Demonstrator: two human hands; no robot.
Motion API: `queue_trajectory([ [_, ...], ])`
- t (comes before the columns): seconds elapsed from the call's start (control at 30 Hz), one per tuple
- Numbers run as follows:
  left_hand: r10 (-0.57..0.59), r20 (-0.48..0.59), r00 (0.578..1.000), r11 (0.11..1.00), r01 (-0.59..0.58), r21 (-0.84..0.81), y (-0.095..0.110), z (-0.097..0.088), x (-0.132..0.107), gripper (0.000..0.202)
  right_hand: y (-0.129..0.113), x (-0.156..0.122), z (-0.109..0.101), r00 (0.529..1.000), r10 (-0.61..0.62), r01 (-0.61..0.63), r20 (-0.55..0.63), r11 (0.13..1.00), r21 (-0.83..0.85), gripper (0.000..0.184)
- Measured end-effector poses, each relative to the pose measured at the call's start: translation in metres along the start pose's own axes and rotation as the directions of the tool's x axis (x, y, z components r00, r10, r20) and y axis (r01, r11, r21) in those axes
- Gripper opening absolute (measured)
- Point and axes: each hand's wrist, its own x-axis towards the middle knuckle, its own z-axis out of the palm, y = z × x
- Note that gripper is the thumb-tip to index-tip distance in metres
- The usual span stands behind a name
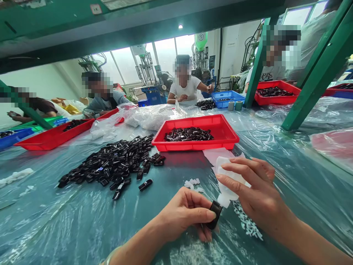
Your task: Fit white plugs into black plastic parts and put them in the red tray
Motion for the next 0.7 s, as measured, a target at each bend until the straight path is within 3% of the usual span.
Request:
queue_trajectory([
  [0.7, -0.001, 0.053, 0.999, 0.998, 0.005, -0.069, -0.0066, 0.0002, 0.0038, 0.024, -0.0037, -0.0021, 0.0028, 0.998, 0.015, -0.015, -0.053, 1.000, 0.005, 0.034],
])
